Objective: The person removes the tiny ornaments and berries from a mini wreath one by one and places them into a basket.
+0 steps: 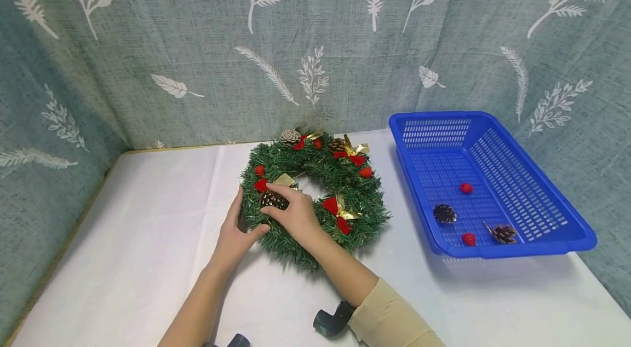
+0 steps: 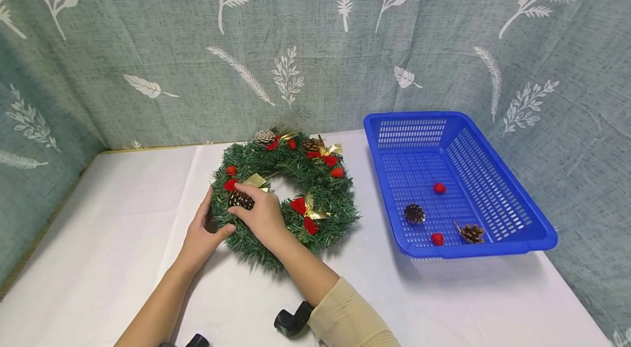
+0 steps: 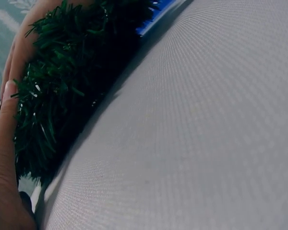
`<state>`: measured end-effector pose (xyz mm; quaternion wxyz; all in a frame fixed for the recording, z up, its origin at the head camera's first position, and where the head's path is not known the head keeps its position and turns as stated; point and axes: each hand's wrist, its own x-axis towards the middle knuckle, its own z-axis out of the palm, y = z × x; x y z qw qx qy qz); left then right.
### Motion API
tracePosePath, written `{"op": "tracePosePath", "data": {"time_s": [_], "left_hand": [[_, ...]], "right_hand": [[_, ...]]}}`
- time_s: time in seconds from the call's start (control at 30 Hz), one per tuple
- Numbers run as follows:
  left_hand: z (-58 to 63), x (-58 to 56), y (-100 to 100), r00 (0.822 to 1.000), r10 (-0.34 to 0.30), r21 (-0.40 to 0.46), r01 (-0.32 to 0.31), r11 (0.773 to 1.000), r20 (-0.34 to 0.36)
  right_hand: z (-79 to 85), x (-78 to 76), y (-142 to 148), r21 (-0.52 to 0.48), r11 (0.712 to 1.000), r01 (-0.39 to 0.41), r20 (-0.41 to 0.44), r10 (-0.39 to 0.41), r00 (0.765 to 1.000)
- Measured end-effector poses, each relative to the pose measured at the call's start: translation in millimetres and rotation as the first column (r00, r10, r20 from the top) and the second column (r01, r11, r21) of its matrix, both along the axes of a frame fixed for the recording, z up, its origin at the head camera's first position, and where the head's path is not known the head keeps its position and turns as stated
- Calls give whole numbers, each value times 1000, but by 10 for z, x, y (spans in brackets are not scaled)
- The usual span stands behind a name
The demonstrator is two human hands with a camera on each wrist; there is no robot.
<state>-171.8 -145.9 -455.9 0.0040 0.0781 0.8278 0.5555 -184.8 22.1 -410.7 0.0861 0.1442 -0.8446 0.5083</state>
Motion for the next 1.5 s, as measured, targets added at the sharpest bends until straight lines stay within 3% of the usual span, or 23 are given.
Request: {"op": "tracePosePath", "data": {"time_s": [0.23, 0.53, 1.0, 1.5], "left_hand": [[-16, -2, -11, 1000, 10, 10, -10, 1000, -8], [-34, -16, -17, 1000, 1, 18, 0, 1000, -24], [-46, -12, -11, 999, -14, 52, 16, 999, -38], [-45, -10, -13, 999, -12, 37, 13, 999, -36]], "right_hand": [[49, 32, 4, -63, 998, 8, -11, -9, 1000], [173, 85, 91, -208, 978, -30, 68, 45, 997], [289, 164, 161, -268, 961, -73, 68, 94, 993], [535, 389, 342, -325, 941, -91, 79, 123, 989]]}}
